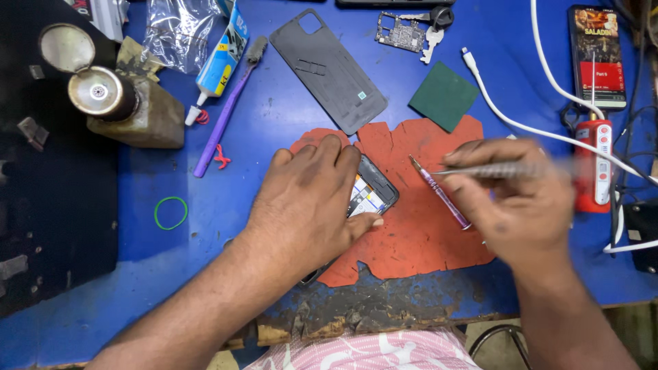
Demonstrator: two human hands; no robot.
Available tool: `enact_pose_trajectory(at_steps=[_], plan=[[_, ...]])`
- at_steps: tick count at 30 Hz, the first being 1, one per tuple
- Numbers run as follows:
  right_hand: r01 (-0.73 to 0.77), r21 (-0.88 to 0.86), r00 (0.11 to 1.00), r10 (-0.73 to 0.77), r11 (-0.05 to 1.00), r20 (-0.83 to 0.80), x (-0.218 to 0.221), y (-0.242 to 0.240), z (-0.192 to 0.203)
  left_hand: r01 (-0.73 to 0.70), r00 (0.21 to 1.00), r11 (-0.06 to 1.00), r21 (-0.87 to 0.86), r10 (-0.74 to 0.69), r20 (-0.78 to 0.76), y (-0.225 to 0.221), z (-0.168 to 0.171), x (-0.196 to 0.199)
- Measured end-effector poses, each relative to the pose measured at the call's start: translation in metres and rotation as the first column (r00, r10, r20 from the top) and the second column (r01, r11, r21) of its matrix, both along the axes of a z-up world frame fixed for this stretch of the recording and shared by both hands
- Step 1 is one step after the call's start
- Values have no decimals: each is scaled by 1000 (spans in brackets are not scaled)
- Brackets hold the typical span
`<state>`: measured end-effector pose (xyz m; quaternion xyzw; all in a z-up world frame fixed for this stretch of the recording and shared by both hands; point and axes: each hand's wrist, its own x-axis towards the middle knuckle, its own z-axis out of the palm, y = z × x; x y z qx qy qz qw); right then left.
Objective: The person uses a screwdriver and tweezers to disassemble and manipulate internal components of a mobile phone on a workbench.
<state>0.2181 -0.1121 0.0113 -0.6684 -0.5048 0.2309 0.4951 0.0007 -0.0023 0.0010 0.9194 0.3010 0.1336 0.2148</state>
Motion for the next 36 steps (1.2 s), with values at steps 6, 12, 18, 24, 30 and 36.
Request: enact_pose_trajectory(at_steps=[6, 12, 18, 24, 30, 36], plan=[[-257, 8, 868, 227, 966, 442, -19, -3, -7, 29, 999, 999, 24, -28, -30, 1, -1, -3], [-356, -78, 772, 340, 931, 537, -21, 0, -8, 32, 999, 999, 19, -32, -10, 2, 0, -5], [-363, -33, 733, 307, 931, 607, -22, 0, -11, 38, 999, 999, 13, -38, -36, 3, 1, -5], [-355, -41, 681, 288, 934, 673, -25, 0, -12, 50, 998, 999, 17, -49, -47, 4, 2, -6], [-380, -55, 676, 317, 924, 665, -27, 0, -12, 61, 997, 998, -5, -61, -55, 4, 2, -5], [-478, -107, 612, 418, 872, 672, -23, 12, -8, 73, 996, 997, 11, -72, -47, 5, 1, -4]])
